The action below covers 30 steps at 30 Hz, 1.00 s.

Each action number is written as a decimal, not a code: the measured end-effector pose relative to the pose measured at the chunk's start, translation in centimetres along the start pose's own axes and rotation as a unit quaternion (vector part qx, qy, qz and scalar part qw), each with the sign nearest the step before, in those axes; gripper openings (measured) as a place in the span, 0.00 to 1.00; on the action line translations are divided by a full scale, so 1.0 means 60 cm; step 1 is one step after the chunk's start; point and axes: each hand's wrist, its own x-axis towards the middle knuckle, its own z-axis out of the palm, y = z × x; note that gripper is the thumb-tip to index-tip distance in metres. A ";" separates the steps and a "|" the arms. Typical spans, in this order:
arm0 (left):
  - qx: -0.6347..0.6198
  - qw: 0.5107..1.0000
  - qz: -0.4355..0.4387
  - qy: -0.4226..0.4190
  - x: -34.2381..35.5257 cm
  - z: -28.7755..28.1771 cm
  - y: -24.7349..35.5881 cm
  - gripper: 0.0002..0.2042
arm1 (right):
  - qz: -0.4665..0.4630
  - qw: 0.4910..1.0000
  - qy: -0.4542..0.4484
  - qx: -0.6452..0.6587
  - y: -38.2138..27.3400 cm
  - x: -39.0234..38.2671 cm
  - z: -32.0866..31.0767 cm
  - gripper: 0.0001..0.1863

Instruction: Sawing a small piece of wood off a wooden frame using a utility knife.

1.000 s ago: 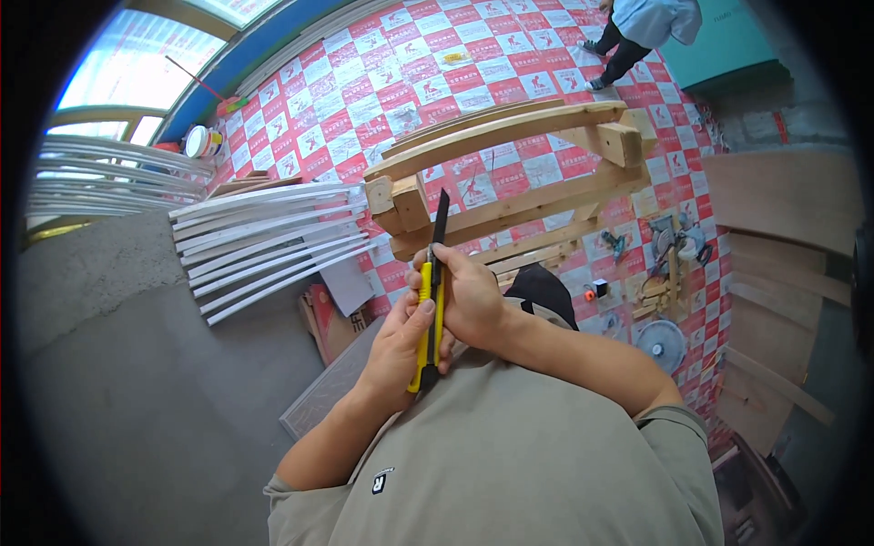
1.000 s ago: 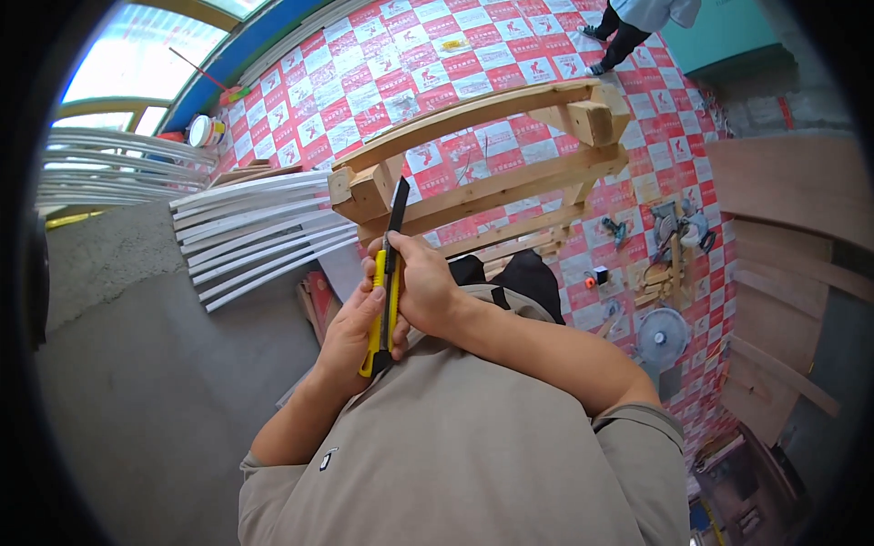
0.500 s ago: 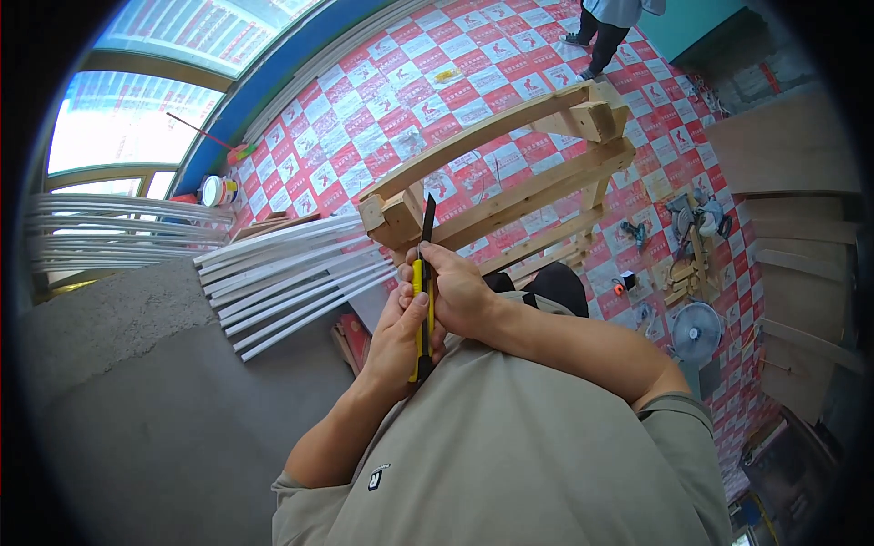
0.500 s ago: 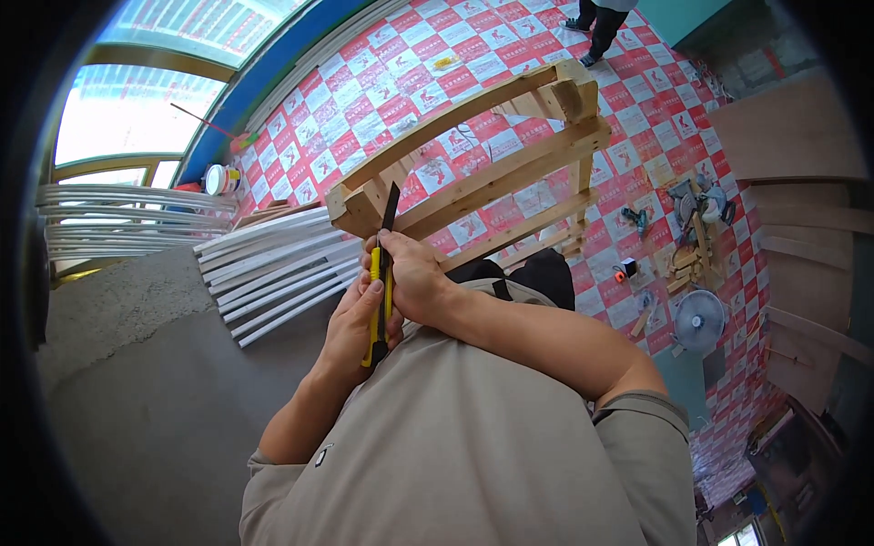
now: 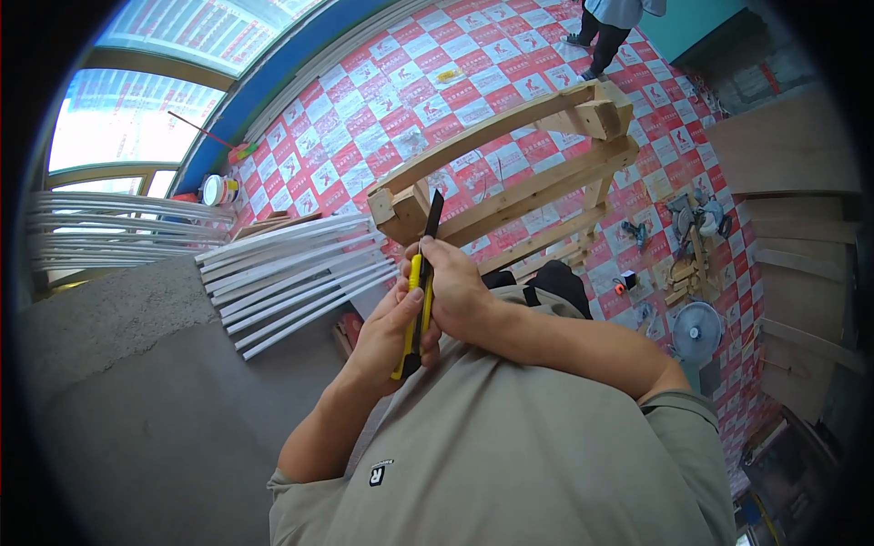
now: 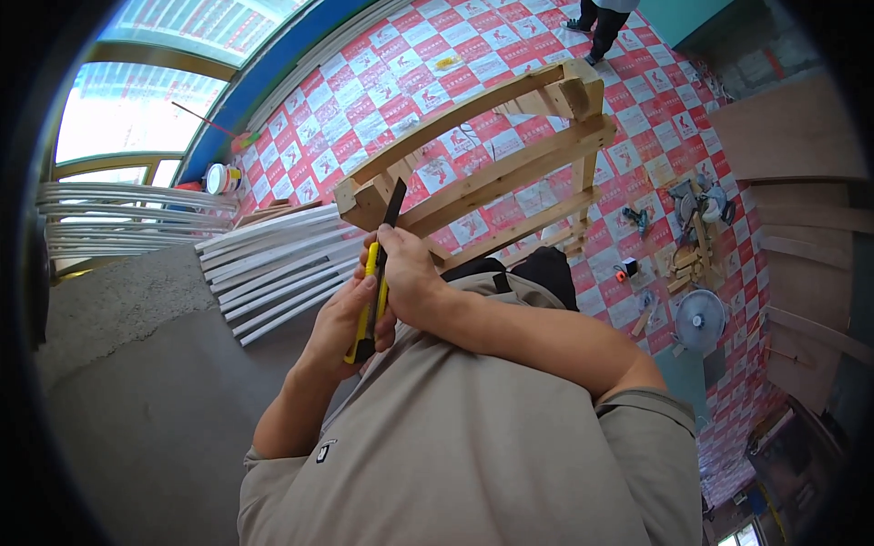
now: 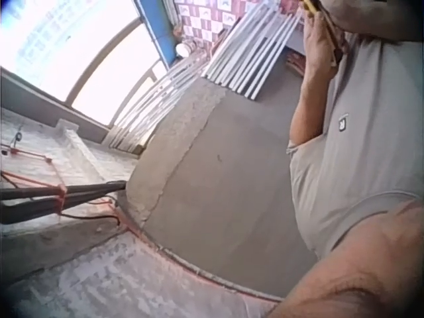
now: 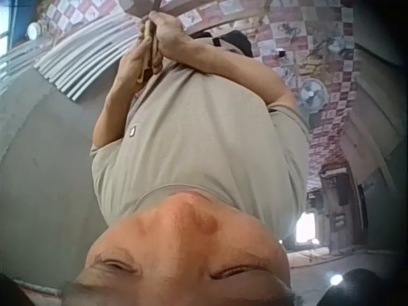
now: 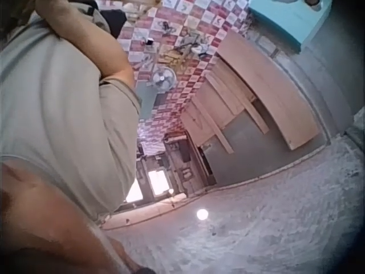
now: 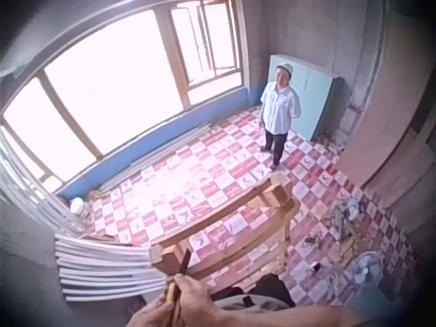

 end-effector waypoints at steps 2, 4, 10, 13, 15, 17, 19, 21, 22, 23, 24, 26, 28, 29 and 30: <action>-0.002 1.000 0.018 -0.003 0.011 0.001 0.005 0.13 | 0.000 1.000 0.000 -0.015 -0.013 0.004 0.004 0.16; -0.009 1.000 0.005 -0.010 0.014 -0.001 0.004 0.12 | 0.004 1.000 0.003 -0.005 -0.011 0.010 -0.003 0.16; -0.024 1.000 -0.015 -0.002 0.017 -0.010 0.001 0.11 | 0.016 0.999 -0.002 0.029 -0.007 0.012 -0.008 0.16; -0.013 1.000 0.000 -0.010 0.019 -0.012 0.003 0.11 | 0.017 0.999 -0.005 0.029 -0.006 0.017 -0.008 0.16; 0.011 1.000 0.005 -0.021 0.017 -0.012 0.006 0.11 | 0.026 0.999 0.000 0.033 -0.003 0.021 -0.011 0.13; 0.012 1.000 0.020 -0.007 0.000 -0.003 0.011 0.11 | 0.020 0.999 -0.033 0.008 0.001 0.017 0.000 0.14; 0.042 0.996 0.083 -0.002 -0.019 -0.006 0.013 0.10 | -0.003 0.992 -0.124 -0.027 0.001 0.016 0.026 0.14; 0.040 0.996 0.080 -0.003 -0.035 -0.012 0.041 0.11 | -0.008 0.996 -0.088 -0.019 -0.007 0.003 0.065 0.14; 0.036 0.997 0.066 -0.025 -0.036 -0.016 0.051 0.11 | -0.010 0.998 -0.054 -0.013 -0.006 -0.003 0.075 0.14; 0.022 0.999 0.035 -0.019 -0.035 -0.012 0.051 0.11 | -0.048 0.997 -0.050 -0.022 0.008 0.004 0.056 0.14; 0.006 1.000 0.007 -0.010 -0.030 -0.009 0.043 0.11 | -0.045 0.999 -0.013 -0.008 0.019 0.003 0.042 0.13; -0.011 0.999 -0.020 -0.041 -0.012 -0.017 0.031 0.11 | -0.028 0.999 0.014 0.011 0.011 0.005 0.023 0.13; -0.032 0.998 -0.007 -0.045 0.005 -0.014 0.027 0.11 | -0.010 1.000 0.020 -0.003 -0.009 0.004 0.024 0.13; -0.022 0.998 -0.014 -0.054 0.011 -0.017 0.030 0.11 | 0.000 1.000 0.026 -0.013 -0.021 0.005 0.027 0.13; -0.024 0.998 -0.015 -0.056 0.013 -0.017 0.030 0.11 | 0.000 0.999 0.029 -0.015 -0.021 0.006 0.024 0.13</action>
